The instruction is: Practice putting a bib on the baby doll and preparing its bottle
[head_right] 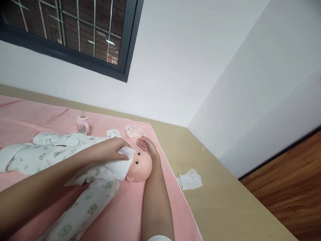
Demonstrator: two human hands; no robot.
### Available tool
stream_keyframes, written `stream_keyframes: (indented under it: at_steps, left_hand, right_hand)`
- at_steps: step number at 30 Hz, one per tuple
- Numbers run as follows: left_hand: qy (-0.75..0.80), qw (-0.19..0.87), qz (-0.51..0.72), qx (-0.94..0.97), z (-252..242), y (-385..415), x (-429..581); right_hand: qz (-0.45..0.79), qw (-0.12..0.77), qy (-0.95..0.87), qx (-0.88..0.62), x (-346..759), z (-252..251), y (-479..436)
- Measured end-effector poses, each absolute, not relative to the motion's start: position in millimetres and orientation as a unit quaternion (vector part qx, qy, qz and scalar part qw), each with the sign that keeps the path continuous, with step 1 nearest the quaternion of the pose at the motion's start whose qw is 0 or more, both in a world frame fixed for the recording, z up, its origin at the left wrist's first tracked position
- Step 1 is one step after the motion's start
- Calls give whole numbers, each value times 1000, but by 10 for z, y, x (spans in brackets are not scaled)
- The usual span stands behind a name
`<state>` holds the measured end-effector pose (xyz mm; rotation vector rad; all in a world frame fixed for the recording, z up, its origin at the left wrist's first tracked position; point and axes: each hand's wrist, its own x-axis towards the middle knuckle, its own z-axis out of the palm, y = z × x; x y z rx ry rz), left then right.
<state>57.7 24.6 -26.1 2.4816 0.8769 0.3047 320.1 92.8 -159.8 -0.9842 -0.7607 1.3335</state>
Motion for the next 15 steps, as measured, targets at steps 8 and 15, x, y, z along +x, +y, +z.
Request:
stream_keyframes:
  at_steps: [8,15]
  left_hand:
    - [284,240,200,906,-421,300,660]
    - [273,232,244,901,-443,302,661]
  right_hand:
    - [581,613,-326,-425,3221,-1613,951]
    - [576,614,-321,-434,3204,-1596,953]
